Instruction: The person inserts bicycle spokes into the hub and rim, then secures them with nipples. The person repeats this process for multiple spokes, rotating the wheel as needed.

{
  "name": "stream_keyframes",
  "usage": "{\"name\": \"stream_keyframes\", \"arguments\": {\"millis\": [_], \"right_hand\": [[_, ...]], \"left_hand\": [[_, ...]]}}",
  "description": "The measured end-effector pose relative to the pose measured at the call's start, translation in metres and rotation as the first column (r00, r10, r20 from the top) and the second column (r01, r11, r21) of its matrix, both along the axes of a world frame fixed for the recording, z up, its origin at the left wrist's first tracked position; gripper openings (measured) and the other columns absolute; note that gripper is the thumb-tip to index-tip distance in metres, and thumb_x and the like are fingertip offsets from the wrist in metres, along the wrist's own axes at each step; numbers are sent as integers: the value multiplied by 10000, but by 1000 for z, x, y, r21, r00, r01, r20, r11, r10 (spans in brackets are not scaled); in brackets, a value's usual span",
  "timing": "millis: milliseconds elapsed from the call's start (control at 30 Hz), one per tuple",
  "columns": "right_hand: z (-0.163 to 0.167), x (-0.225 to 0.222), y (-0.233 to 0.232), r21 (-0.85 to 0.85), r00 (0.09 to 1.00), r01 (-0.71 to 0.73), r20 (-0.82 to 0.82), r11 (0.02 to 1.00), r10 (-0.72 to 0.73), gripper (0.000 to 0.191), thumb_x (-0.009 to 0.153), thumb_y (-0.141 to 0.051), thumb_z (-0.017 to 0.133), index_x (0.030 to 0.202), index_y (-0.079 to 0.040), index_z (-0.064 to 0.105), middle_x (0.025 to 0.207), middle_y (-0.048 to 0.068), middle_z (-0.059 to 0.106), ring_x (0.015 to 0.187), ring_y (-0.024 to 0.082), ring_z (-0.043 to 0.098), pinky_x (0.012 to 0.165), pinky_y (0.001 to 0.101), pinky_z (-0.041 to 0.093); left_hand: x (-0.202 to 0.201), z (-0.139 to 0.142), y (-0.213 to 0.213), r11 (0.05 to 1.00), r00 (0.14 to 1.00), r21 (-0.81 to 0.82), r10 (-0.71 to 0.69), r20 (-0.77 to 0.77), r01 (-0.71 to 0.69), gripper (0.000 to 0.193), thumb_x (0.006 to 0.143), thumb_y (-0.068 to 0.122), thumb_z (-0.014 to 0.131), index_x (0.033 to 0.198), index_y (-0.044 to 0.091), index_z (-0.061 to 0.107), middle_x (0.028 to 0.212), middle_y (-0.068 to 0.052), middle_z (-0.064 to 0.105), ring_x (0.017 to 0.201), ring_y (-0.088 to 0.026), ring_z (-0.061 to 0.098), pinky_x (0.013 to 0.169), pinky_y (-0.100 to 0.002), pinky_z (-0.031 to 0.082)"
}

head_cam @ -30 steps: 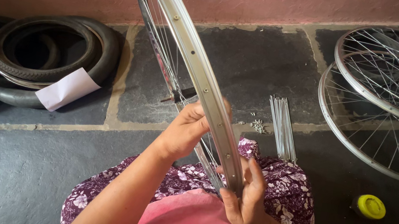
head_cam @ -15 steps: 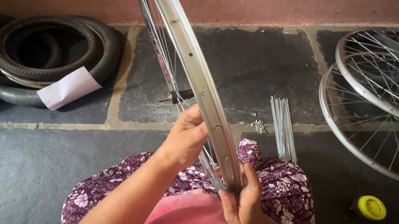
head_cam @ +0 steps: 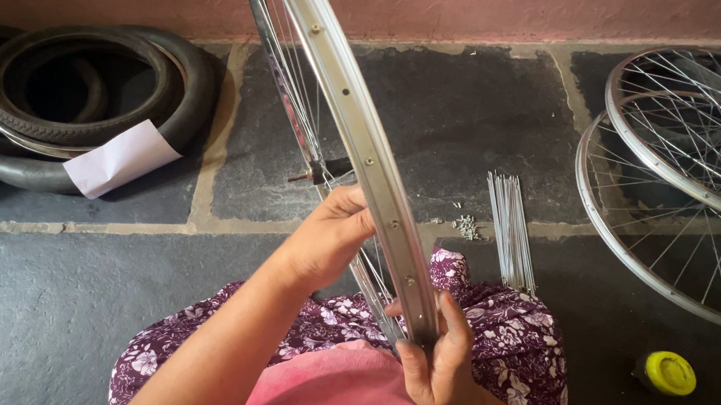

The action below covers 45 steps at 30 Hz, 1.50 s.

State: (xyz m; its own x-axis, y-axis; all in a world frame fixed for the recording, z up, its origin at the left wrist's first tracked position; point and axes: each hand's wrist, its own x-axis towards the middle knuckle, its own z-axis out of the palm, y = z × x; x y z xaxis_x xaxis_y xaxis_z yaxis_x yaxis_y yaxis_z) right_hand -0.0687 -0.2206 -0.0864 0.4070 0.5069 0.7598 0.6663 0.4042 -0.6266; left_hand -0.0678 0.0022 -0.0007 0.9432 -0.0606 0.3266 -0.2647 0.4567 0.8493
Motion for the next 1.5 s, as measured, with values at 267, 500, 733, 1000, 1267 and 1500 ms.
{"name": "stream_keyframes", "arguments": {"millis": [267,500,733,1000,1267,1500], "right_hand": [[-4,-2,-1,-10,1000,-4,-25,1000,3,746,1071,-48,513,1637,-105,31,1355,219,553,1227,282,625,1110,453,477],[-6,-3,-2,-15,1000,-7,-23,1000,6,745,1073,-56,520,1638,-90,37,1362,209,540,1222,274,620,1111,447,484],[4,-5,-1,-10,1000,0,-23,1000,-1,724,1091,-76,518,1637,-76,42,1353,200,560,1220,259,626,1111,418,487],[24,-9,17,-2,965,-77,-252,997,74,628,1097,-193,515,1591,30,198,1384,197,594,1138,189,660,1032,367,549],[16,-14,86,-128,975,-144,149,981,163,412,1054,-287,557,1417,-102,495,1320,141,582,1288,333,567,1188,488,402],[-22,-21,127,-124,778,-374,496,919,384,501,969,-338,733,1284,-29,496,1313,204,525,1257,394,518,1179,560,372]], "left_hand": [[-4,4,-4,999,999,-30,16,29,-15,235,958,239,791,1118,82,723,1042,0,715,987,-132,651,908,-331,517],[-2,1,-1,1000,1000,27,3,22,-4,263,1030,306,731,1104,54,741,1027,-9,722,990,-132,650,926,-326,518],[-1,4,-2,1000,999,22,-2,52,0,242,1012,259,747,1141,58,706,1042,-8,709,976,-130,644,886,-327,516],[-13,32,-15,977,979,68,202,6,-202,359,1075,286,667,1348,53,653,1024,-37,655,956,-137,608,870,-318,490],[-75,83,-11,599,687,360,696,209,-716,716,1010,330,596,1585,41,283,1419,-101,517,1248,-196,521,1064,-317,438],[-107,86,5,72,509,628,660,553,-775,824,859,11,764,1572,-13,352,1479,-183,504,1403,-281,515,1203,-388,392]]}}
